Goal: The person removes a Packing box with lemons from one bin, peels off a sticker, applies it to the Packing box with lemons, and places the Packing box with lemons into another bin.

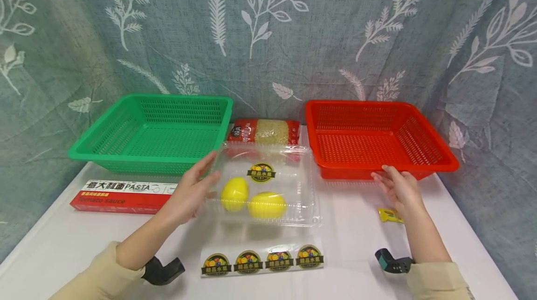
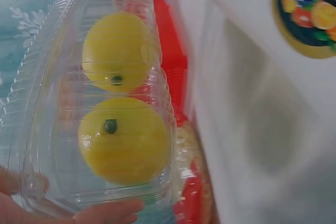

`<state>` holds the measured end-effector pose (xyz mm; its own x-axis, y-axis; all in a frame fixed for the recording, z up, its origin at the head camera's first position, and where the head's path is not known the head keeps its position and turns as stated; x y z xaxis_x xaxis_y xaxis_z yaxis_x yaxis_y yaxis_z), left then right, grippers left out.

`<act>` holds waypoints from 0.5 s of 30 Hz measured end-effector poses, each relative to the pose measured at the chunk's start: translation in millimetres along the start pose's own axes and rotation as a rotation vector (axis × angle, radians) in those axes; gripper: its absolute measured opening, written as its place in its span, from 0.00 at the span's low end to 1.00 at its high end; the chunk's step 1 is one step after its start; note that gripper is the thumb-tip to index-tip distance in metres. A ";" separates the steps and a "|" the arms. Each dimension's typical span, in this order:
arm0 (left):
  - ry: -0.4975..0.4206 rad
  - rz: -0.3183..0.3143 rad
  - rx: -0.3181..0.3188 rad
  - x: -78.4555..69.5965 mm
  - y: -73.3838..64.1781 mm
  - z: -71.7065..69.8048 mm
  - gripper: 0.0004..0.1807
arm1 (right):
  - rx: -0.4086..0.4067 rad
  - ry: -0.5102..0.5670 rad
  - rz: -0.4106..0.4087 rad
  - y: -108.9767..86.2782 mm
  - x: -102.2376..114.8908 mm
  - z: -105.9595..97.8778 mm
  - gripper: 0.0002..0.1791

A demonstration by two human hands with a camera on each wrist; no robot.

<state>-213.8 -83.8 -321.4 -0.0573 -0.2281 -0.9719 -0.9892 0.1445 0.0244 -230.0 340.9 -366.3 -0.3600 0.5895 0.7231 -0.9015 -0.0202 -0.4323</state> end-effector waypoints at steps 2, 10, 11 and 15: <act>-0.021 -0.007 0.010 -4.4 -0.6 -1.0 0.31 | -0.003 -0.001 -0.001 0.3 0.0 -0.3 0.12; 0.008 0.002 0.013 -18.9 3.0 -3.9 0.31 | -0.028 -0.019 0.000 2.3 -1.5 -1.1 0.19; 0.015 0.005 0.014 -20.2 4.2 -3.7 0.31 | -0.029 -0.020 0.001 2.3 -1.5 -0.9 0.19; 0.023 0.016 0.014 -26.4 10.1 -1.7 0.31 | -0.035 -0.023 0.001 2.5 -0.9 -0.5 0.20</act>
<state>-222.5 -78.0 -295.1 -0.0760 -0.2475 -0.9659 -0.9861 0.1621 0.0361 -231.8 340.7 -368.3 -0.3669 0.5706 0.7347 -0.8922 0.0077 -0.4515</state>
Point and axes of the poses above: each hand's wrist, its own y-axis towards the middle knuckle, its own z-axis out of the palm, x = y × z, the point moved 5 cm from there along y, towards the middle knuckle, and after that the axes turned 4 degrees about z, right-handed, at the moved point
